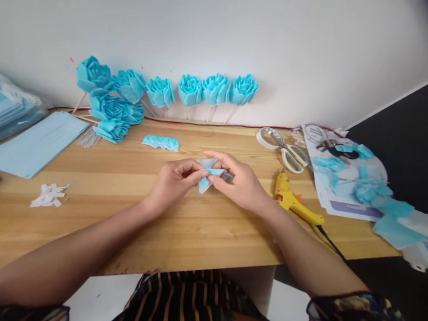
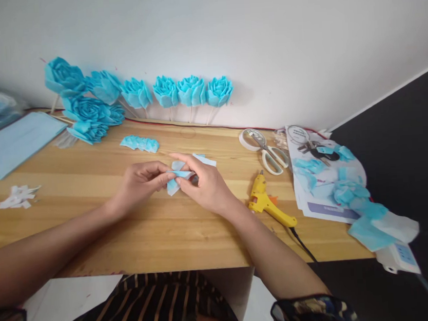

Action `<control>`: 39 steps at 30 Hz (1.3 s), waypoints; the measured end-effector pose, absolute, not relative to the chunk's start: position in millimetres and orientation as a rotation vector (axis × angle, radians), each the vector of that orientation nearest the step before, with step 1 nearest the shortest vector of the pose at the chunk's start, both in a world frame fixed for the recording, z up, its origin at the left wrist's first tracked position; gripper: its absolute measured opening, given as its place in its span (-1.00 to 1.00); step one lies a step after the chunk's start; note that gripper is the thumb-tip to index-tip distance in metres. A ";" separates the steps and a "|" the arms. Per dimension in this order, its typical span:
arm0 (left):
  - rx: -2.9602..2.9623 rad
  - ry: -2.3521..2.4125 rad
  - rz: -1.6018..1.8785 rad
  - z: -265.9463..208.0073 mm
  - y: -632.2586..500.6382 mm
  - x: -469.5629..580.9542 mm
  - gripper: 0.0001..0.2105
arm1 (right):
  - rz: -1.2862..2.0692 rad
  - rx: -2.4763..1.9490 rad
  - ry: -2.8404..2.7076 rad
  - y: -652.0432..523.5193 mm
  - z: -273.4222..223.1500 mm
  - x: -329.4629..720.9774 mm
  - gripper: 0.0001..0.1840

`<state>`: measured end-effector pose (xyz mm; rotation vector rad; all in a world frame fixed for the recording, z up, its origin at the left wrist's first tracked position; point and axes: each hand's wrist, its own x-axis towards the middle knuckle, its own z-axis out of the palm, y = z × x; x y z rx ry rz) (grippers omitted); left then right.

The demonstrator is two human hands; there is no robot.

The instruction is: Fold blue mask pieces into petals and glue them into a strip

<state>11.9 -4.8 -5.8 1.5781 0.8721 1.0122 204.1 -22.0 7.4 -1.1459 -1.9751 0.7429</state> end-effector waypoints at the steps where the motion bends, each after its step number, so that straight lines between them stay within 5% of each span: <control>1: 1.604 0.897 1.022 -5.2 -4.8 11.1 -0.72 | 0.710 -1.148 -2.012 -20.9 12.1 206.5 -0.50; 10: 1.521 0.984 1.113 -2.7 1.3 7.0 -0.74 | 0.244 -1.569 -2.250 -74.0 80.6 304.8 -0.49; 20: 1.428 1.057 1.154 1.6 -0.9 11.2 -0.82 | 0.023 -1.985 -2.306 -121.7 -2.5 350.9 -0.30; 24: 1.412 1.005 1.187 -1.1 -0.5 10.5 -0.83 | 0.307 -1.973 -1.752 -116.6 3.3 341.5 -0.38; 29: 1.326 0.938 1.214 -2.3 2.9 8.1 -0.79 | 0.907 -1.478 -1.138 -90.9 27.9 322.2 -0.73; 39: 0.834 0.722 1.195 2.0 18.8 7.1 -0.61 | 1.199 -1.022 -1.330 -17.1 43.9 242.5 -0.58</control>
